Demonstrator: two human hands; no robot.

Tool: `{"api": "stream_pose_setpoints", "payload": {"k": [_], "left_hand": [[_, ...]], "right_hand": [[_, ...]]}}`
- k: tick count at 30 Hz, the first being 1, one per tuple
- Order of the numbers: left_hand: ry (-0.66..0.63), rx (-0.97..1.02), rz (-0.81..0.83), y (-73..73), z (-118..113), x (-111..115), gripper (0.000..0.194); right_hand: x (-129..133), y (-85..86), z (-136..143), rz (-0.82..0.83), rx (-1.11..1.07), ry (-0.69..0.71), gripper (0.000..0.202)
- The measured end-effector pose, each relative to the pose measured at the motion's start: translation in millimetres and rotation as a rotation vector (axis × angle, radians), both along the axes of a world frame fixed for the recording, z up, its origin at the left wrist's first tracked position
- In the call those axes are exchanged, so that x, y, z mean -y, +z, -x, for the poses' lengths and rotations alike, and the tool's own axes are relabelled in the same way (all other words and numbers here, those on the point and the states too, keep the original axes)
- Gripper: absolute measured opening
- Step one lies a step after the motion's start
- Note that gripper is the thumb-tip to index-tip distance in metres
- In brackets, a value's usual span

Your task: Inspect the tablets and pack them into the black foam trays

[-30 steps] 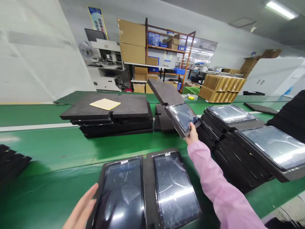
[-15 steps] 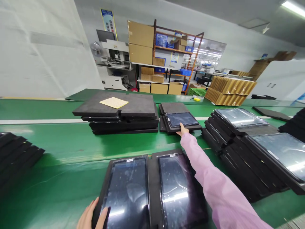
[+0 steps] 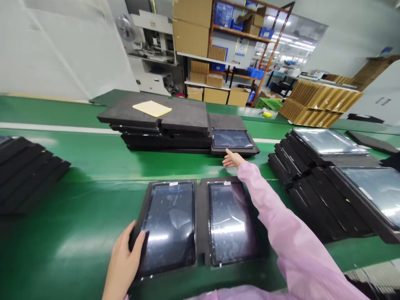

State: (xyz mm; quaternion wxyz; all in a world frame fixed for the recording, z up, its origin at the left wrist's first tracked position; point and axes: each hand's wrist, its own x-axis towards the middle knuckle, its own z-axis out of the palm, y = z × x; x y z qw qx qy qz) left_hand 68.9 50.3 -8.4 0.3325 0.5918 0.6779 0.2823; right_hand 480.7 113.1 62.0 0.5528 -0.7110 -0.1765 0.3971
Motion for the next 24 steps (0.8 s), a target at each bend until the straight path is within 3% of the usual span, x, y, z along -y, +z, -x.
{"api": "stream_pose_setpoints", "payload": {"k": [3, 6, 10, 13, 17, 20, 24], "left_hand": [[0.044, 0.022, 0.037, 3.0, 1, 11, 0.078], [0.051, 0.026, 0.05, -3.3, 6, 27, 0.078], [-0.065, 0.015, -0.051, -19.3, 18, 47, 0.072], [-0.208, -0.009, -0.081, -22.3, 32, 56, 0.076], [-0.416, -0.102, -0.039, -9.3, 45, 61, 0.068], [-0.463, -0.133, -0.003, -0.5, 49, 62, 0.064], [-0.481, -0.098, 0.043, 0.2, 53, 61, 0.063]], "right_hand": [[32, -7.6, 20, 0.078, 0.217, 0.236, 0.025], [70, -10.8, 36, 0.105, 0.473, 0.416, 0.015], [98, -13.9, 50, 0.064, 0.79, 0.557, 0.009], [91, -23.2, 68, 0.017, 0.93, 0.677, 0.023], [60, -43.0, 103, -0.027, 1.024, 0.78, 0.042], [35, -56.2, 124, -0.015, 1.07, 0.755, 0.048], [16, -63.7, 136, -0.017, 1.113, 0.701, 0.036]]}}
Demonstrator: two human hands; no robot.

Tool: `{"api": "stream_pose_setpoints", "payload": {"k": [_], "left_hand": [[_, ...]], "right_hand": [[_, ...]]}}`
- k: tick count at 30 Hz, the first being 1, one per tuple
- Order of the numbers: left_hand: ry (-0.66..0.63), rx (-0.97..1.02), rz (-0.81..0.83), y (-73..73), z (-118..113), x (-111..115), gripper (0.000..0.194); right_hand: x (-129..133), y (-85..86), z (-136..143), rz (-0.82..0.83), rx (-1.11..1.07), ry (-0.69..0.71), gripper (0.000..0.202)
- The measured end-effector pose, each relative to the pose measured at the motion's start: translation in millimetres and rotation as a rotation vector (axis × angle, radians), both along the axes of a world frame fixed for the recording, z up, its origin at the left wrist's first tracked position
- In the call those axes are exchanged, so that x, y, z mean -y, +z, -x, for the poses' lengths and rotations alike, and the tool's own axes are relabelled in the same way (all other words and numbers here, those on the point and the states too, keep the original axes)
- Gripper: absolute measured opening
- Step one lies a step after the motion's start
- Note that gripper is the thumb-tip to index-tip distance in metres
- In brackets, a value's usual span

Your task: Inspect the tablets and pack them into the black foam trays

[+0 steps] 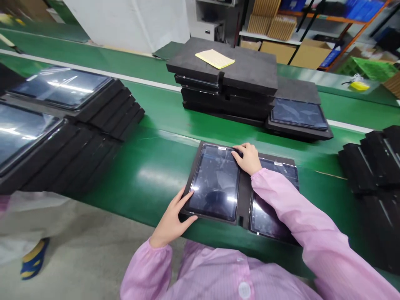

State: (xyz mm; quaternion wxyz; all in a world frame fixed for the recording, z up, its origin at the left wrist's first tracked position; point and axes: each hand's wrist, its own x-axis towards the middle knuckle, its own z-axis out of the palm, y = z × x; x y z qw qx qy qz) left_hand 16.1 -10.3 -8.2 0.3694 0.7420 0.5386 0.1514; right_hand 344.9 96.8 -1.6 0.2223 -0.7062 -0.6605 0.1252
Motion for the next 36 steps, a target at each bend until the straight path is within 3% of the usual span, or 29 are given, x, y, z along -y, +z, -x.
{"api": "stream_pose_setpoints", "payload": {"k": [7, 13, 16, 19, 20, 21, 23, 25, 30, 36], "left_hand": [[0.08, 0.119, -0.031, -13.7, 3, -3, 0.072], [0.091, 0.073, -0.036, -16.0, -4, -3, 0.071], [0.077, 0.048, -0.047, -16.4, -4, -5, 0.071], [0.048, 0.047, -0.064, -17.8, -3, -6, 0.075], [0.034, 0.05, -0.066, -18.3, -2, -6, 0.076], [0.018, 0.054, -0.066, -18.6, -2, -6, 0.078], [0.001, 0.061, -0.057, -18.3, -1, -5, 0.078], [0.004, 0.062, -0.031, -16.9, -2, -5, 0.079], [0.045, 0.035, 0.045, -11.2, -5, -4, 0.084], [0.059, 0.047, 0.038, -14.0, -4, -4, 0.085]], "right_hand": [[0, 0.9, -1, -0.076, -0.025, 0.003, 0.022], [4, 9.3, 2, -0.095, -0.087, 0.012, 0.016], [23, 25.5, 20, -0.046, -0.134, 0.088, 0.017], [62, 55.8, 44, 0.076, -0.208, 0.229, 0.018], [76, 68.0, 48, 0.155, -0.255, 0.311, 0.019], [90, 80.2, 50, 0.35, -0.38, 0.437, 0.022], [115, 101.1, 41, 0.75, -0.596, 0.686, 0.024], [130, 113.2, 20, 0.951, -0.735, 0.77, 0.026], [138, 109.0, -41, 0.76, -0.9, 0.732, 0.035], [132, 95.7, -51, 0.81, -0.907, 0.748, 0.037]]}}
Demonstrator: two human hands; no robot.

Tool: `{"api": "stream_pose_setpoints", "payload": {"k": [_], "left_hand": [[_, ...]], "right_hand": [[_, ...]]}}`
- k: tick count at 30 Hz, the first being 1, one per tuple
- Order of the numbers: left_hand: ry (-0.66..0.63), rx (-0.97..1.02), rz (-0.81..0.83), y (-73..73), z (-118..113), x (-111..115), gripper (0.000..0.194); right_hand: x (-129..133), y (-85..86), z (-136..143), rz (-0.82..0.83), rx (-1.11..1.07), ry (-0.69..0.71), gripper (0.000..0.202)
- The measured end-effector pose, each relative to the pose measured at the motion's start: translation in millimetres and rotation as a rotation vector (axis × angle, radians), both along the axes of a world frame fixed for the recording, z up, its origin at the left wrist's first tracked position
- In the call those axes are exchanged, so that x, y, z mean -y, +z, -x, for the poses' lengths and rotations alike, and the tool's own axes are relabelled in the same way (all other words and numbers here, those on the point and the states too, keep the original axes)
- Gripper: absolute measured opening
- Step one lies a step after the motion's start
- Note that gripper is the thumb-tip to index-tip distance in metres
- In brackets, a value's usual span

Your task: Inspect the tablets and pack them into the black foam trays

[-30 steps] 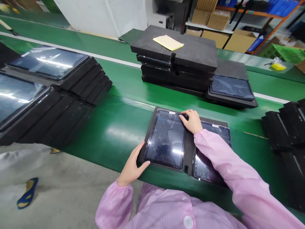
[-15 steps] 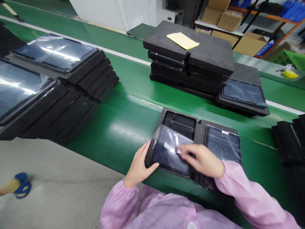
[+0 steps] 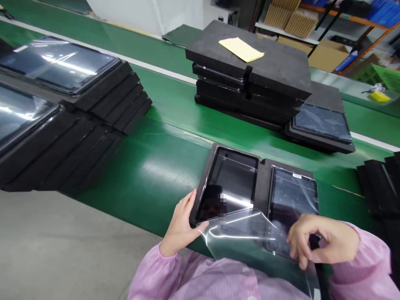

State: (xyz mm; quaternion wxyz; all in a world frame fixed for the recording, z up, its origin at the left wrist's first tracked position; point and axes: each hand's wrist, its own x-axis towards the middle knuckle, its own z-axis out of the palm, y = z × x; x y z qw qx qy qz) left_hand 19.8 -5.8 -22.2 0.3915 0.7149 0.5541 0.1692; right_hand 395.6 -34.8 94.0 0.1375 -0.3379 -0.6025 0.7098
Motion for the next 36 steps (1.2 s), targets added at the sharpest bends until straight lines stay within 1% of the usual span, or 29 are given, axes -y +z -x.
{"api": "stream_pose_setpoints", "payload": {"k": [3, 7, 9, 11, 13, 15, 19, 21, 23, 24, 25, 27, 28, 29, 31, 33, 34, 36], "left_hand": [[-0.013, 0.011, 0.0, -1.8, 2, -1, 0.084], [-0.011, 0.021, 0.003, -1.9, 5, 0, 0.078], [0.002, 0.036, 0.009, -2.2, 7, 0, 0.074], [0.02, 0.065, 0.004, -2.4, 8, -3, 0.07], [0.048, 0.089, -0.006, -1.4, 7, -10, 0.065], [0.08, 0.098, -0.008, 1.4, 3, -20, 0.062], [0.119, 0.086, 0.028, 8.5, -6, -39, 0.059], [0.128, 0.078, 0.04, 10.3, -9, -45, 0.058], [0.137, 0.068, 0.046, 10.8, -10, -48, 0.06], [0.137, 0.062, 0.051, 10.9, -10, -49, 0.061], [0.133, 0.054, 0.057, 11.1, -10, -49, 0.062], [0.116, 0.041, 0.072, 12.1, -8, -50, 0.062], [0.107, 0.04, 0.084, 13.0, -8, -51, 0.062], [0.099, 0.041, 0.097, 14.2, -7, -51, 0.063], [0.092, 0.041, 0.129, 16.8, -7, -51, 0.066], [0.091, 0.043, 0.153, 19.1, -7, -50, 0.067], [0.092, 0.045, 0.158, 20.0, -7, -50, 0.067], [0.095, 0.051, 0.16, 21.8, -7, -49, 0.067]], "right_hand": [[-4, -0.9, 1, -0.006, -0.026, 0.006, 0.037], [-11, -1.7, 2, 0.005, -0.059, 0.072, 0.035], [-15, -2.5, 7, 0.016, -0.065, 0.103, 0.033], [-19, -2.3, 14, 0.022, -0.045, 0.087, 0.03], [-25, -0.3, 24, 0.011, 0.003, 0.014, 0.024], [-35, 2.4, 34, -0.02, 0.046, -0.106, 0.019], [-71, 1.8, 47, -0.101, 0.038, -0.358, 0.019], [-94, -2.7, 49, -0.222, 0.032, -0.513, 0.017], [-115, -7.4, 48, -0.367, 0.118, -0.613, 0.011], [-125, -8.8, 47, -0.447, 0.214, -0.621, 0.012], [-133, -9.2, 47, -0.519, 0.316, -0.601, 0.02], [-145, -6.9, 49, -0.594, 0.45, -0.499, 0.041], [-149, -4.4, 52, -0.579, 0.443, -0.442, 0.048], [-153, -1.6, 56, -0.53, 0.387, -0.393, 0.052], [-157, 3.5, 69, -0.385, 0.202, -0.365, 0.049], [-160, 4.7, 84, -0.244, 0.044, -0.425, 0.043], [-162, 3.0, 90, -0.181, -0.009, -0.481, 0.042], [-165, -6.1, 98, -0.06, -0.084, -0.626, 0.04]]}}
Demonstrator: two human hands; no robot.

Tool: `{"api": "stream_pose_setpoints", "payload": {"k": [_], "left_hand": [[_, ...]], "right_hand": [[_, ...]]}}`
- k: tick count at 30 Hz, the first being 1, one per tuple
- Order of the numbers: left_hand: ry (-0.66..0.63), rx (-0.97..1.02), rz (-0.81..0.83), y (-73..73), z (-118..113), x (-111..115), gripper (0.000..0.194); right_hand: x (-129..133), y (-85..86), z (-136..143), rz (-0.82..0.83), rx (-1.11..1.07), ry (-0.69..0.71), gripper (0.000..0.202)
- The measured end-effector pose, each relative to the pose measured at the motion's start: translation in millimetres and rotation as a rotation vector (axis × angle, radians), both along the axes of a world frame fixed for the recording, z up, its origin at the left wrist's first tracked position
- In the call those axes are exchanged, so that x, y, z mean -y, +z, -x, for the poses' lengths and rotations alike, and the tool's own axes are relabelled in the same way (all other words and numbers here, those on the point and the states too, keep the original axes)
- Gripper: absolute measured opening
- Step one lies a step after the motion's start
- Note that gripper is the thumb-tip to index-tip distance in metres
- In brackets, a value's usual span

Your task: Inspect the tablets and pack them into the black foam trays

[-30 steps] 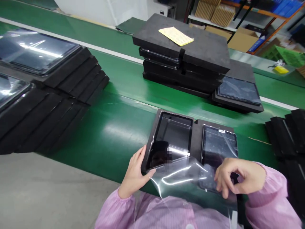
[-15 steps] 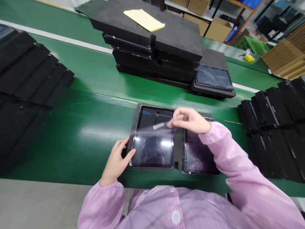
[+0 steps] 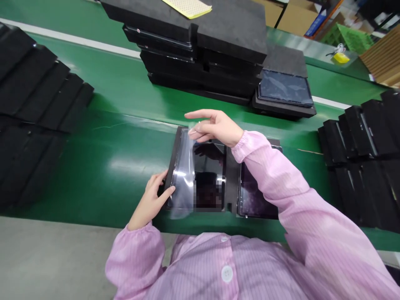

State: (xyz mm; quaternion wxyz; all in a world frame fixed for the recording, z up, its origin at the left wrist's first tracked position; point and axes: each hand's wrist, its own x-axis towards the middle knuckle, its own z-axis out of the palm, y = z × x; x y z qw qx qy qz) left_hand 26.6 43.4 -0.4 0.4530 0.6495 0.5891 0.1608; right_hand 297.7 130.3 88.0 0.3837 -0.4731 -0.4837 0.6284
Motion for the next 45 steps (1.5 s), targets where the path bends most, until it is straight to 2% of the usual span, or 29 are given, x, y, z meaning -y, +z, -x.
{"api": "stream_pose_setpoints", "payload": {"k": [4, 6, 9, 13, 17, 21, 24, 26, 29, 33, 38, 42, 45], "left_hand": [[0.001, -0.02, 0.031, 5.1, 0, 0, 0.069], [0.0, -0.031, 0.047, 7.8, -1, -1, 0.071], [-0.009, -0.024, 0.047, 10.3, -1, -2, 0.071], [-0.004, -0.039, 0.055, 10.1, 1, -2, 0.072], [-0.012, -0.032, 0.014, 6.4, 3, 0, 0.066], [0.03, -0.156, -0.127, 5.0, -6, 4, 0.064], [0.043, -0.338, -0.342, 9.3, -22, 14, 0.06], [-0.036, -0.41, -0.489, 12.0, -37, 23, 0.056], [-0.249, -0.424, -0.595, 11.7, -62, 38, 0.055], [-0.426, -0.387, -0.666, 4.9, -96, 54, 0.055], [-0.525, -0.367, -0.728, -2.3, -125, 64, 0.051], [-0.589, -0.34, -0.676, -1.4, -137, 68, 0.063], [-0.834, -0.201, -0.609, 7.8, -146, 70, 0.073]], "right_hand": [[-6, -31.5, -4, 0.2, -0.146, -0.242, 0.04], [-6, -45.3, -10, 0.266, -0.189, -0.286, 0.04], [-2, -55.8, -15, 0.262, -0.281, -0.28, 0.034], [4, -56.5, -17, 0.245, -0.381, -0.278, 0.027], [4, -56.3, -18, 0.233, -0.38, -0.319, 0.023], [1, -58.7, -19, 0.191, -0.336, -0.362, 0.021], [-2, -59.9, -22, 0.174, -0.275, -0.397, 0.021], [-2, -58.5, -28, 0.168, -0.22, -0.428, 0.022], [7, -51.2, -46, 0.16, -0.127, -0.459, 0.021], [40, -33.4, -84, 0.139, -0.004, -0.434, 0.021], [108, -18.9, -135, 0.042, 0.143, -0.444, 0.029], [169, -28.0, -158, -0.026, 0.262, -0.521, 0.033], [210, -44.3, -156, -0.044, 0.317, -0.574, 0.034]]}}
